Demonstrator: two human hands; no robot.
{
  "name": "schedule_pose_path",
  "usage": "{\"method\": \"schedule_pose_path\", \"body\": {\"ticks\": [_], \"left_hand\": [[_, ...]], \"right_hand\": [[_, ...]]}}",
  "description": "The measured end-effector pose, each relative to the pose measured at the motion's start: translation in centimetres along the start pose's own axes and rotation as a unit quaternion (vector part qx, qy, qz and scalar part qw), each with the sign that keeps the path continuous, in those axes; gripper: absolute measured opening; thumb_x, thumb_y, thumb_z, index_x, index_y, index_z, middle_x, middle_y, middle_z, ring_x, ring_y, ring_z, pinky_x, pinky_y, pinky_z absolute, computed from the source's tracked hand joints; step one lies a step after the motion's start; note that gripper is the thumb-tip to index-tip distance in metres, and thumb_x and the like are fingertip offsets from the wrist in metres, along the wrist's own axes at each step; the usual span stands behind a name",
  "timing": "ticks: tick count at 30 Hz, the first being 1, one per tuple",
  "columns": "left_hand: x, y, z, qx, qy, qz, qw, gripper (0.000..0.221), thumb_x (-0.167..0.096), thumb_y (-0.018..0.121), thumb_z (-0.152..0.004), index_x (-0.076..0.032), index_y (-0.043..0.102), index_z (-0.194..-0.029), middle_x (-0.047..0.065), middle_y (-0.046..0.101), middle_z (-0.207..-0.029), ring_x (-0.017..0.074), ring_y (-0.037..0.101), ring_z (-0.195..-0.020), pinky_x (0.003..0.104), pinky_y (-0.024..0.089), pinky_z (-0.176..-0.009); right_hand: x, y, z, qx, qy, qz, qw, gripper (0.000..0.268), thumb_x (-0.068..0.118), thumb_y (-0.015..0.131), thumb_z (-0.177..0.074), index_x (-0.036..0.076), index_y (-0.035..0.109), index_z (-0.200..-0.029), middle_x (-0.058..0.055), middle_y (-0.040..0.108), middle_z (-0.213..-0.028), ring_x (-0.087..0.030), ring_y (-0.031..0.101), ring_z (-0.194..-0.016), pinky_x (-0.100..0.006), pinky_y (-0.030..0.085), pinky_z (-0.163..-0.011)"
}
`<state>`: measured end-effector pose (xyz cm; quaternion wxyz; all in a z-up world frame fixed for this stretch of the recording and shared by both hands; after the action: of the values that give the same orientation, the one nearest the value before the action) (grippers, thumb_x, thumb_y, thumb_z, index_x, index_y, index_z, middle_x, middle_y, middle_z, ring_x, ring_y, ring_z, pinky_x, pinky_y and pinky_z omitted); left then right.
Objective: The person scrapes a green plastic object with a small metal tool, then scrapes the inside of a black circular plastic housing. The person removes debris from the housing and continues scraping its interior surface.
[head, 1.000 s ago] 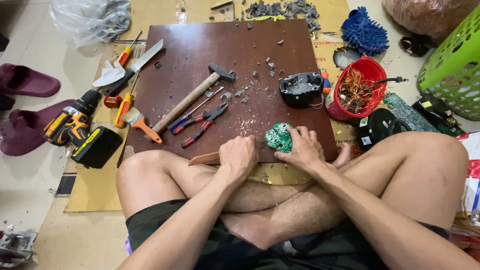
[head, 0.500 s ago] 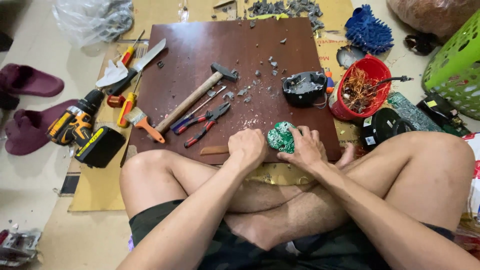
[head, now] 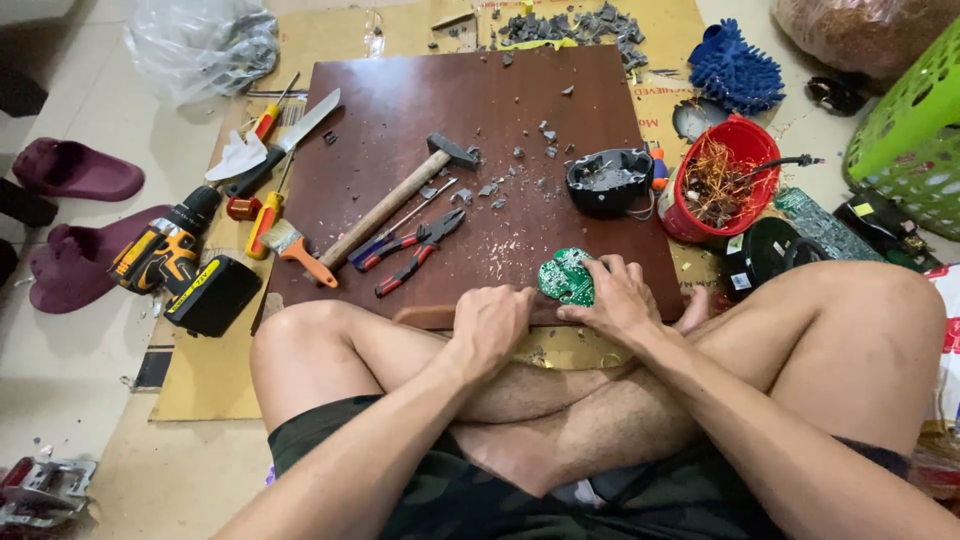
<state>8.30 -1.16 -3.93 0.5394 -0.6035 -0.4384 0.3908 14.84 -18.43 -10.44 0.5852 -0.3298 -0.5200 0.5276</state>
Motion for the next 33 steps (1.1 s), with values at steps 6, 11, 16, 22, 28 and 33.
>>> {"method": "schedule_pose_path", "body": {"ticks": [6, 11, 16, 22, 28, 33], "left_hand": [[-1.0, -1.2, 0.4, 0.135, -0.096, 0.12, 0.979, 0.026, -0.017, 0.058, -0.095, -0.014, 0.084, -0.095, 0.014, 0.08, -0.079, 0.036, 0.081, -0.085, 0.052, 0.064, -0.066], [-0.1, 0.3, 0.2, 0.191, -0.169, 0.181, 0.95, 0.036, -0.036, 0.058, -0.098, -0.009, 0.082, -0.103, 0.02, 0.08, -0.09, 0.0416, 0.079, -0.095, 0.055, 0.064, -0.077], [0.4, 1.9, 0.2, 0.217, -0.186, 0.244, 0.927, 0.039, -0.036, 0.058, -0.095, -0.005, 0.079, -0.108, 0.023, 0.08, -0.098, 0.043, 0.077, -0.104, 0.057, 0.062, -0.087], [0.7, 2.0, -1.3, 0.278, -0.226, 0.258, 0.897, 0.046, -0.036, 0.06, -0.089, -0.003, 0.076, -0.116, 0.022, 0.078, -0.114, 0.0404, 0.073, -0.117, 0.056, 0.058, -0.097], [0.8, 2.2, -1.4, 0.314, -0.244, 0.269, 0.877, 0.055, -0.035, 0.061, -0.087, 0.003, 0.073, -0.125, 0.025, 0.074, -0.128, 0.0411, 0.068, -0.126, 0.057, 0.055, -0.105], [-0.7, 3.1, -1.0, 0.218, -0.15, 0.201, 0.943, 0.045, -0.033, 0.057, -0.095, 0.002, 0.071, -0.119, 0.024, 0.077, -0.113, 0.0439, 0.074, -0.112, 0.059, 0.06, -0.094]], "right_hand": [[-0.9, 1.3, -0.1, 0.035, 0.002, -0.013, 0.999, 0.109, 0.071, 0.082, -0.072, 0.025, 0.043, -0.162, -0.005, 0.04, -0.162, -0.035, 0.041, -0.145, -0.056, 0.052, -0.108], [-0.6, 1.4, 0.1, 0.037, -0.016, -0.012, 0.999, 0.097, 0.059, 0.081, -0.082, 0.023, 0.042, -0.163, -0.006, 0.038, -0.161, -0.036, 0.04, -0.143, -0.057, 0.05, -0.107], [-0.6, 1.7, -0.3, 0.024, -0.029, -0.001, 0.999, 0.098, 0.057, 0.083, -0.08, 0.021, 0.043, -0.162, -0.008, 0.041, -0.159, -0.038, 0.043, -0.14, -0.058, 0.051, -0.106], [-0.5, 1.6, -0.2, 0.008, -0.03, 0.001, 1.0, 0.097, 0.052, 0.085, -0.078, 0.022, 0.044, -0.16, -0.007, 0.042, -0.157, -0.038, 0.044, -0.138, -0.056, 0.053, -0.104], [-0.4, 1.6, -0.5, -0.021, -0.046, 0.008, 0.999, 0.098, 0.049, 0.089, -0.075, 0.02, 0.046, -0.158, -0.01, 0.046, -0.153, -0.04, 0.049, -0.133, -0.056, 0.057, -0.101], [-0.3, 1.4, -0.4, -0.012, -0.039, 0.026, 0.999, 0.097, 0.051, 0.089, -0.075, 0.022, 0.048, -0.158, -0.008, 0.047, -0.152, -0.038, 0.05, -0.133, -0.053, 0.058, -0.099]]}}
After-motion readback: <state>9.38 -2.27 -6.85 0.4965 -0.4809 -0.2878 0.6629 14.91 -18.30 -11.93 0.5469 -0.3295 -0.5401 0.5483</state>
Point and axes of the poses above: each hand's wrist, its own z-axis away from the middle knuckle, its own y-axis out of the palm, x = y × z, the point moved 9 cm from there along -z, towards the middle knuckle
